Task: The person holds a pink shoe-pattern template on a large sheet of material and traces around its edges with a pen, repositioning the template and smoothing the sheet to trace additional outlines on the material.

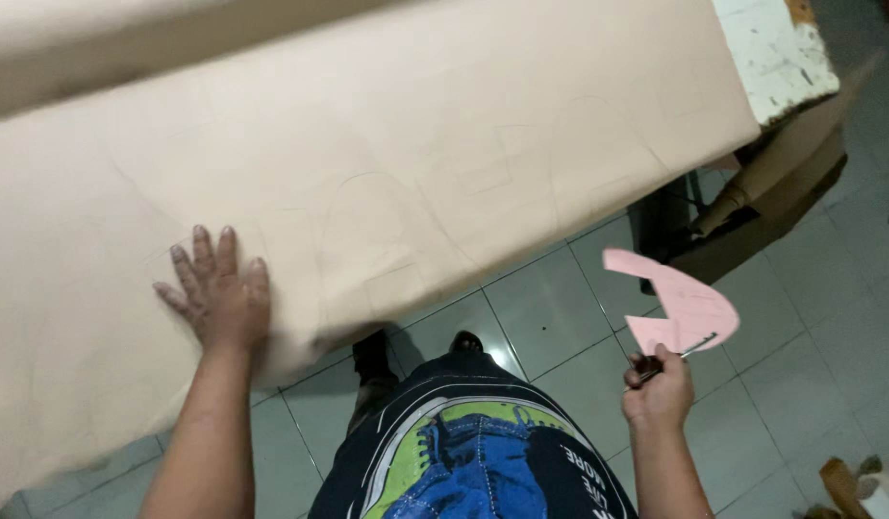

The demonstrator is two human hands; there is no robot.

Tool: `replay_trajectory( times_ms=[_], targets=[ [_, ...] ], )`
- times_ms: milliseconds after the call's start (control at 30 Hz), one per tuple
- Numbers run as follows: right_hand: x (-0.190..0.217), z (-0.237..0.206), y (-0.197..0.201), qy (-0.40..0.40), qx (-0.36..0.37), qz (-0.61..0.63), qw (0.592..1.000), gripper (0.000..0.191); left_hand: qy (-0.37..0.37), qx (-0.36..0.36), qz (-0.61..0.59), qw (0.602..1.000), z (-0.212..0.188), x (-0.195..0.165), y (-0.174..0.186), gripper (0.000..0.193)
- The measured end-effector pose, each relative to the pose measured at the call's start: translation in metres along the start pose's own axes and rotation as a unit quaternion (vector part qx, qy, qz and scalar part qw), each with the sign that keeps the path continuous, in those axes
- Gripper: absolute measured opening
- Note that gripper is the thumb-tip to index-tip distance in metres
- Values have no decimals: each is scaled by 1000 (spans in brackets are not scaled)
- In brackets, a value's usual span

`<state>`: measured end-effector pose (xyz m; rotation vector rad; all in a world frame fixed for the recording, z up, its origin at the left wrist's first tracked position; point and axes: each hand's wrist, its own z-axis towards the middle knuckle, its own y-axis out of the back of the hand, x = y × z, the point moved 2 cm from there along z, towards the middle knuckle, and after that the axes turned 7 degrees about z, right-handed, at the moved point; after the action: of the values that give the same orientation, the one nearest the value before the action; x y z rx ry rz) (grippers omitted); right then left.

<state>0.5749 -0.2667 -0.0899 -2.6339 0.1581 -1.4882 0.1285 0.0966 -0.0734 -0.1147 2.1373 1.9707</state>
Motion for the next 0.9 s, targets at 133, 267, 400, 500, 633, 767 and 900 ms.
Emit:
replay_trajectory(
  times_ms=[133,267,400,500,633,767,900],
  targets=[
    [-4,-5,12,-21,100,11,995,14,34,12,-5,999,-6,-24,1,66],
    [-11,3,4,-6,227,-6,974,23,32,-8,1,999,-14,-48,-15,64],
    [-17,10,-12,-80,294,-130,944,24,44,-14,18,999,-15,-55,-14,67],
    [-33,9,-26,-109,303,-213,922,22,50,-17,35,998,-12,-49,-12,68],
    [-35,12,-24,-100,329,-253,904,21,51,-17,43,998,-11,-48,-13,67],
    [-24,20,-14,-118,314,-185,924,20,53,-25,40,997,-12,-48,-12,67],
    [4,49,-10,-77,228,-121,963,18,70,-22,43,996,-10,-50,-12,65]
  ],
)
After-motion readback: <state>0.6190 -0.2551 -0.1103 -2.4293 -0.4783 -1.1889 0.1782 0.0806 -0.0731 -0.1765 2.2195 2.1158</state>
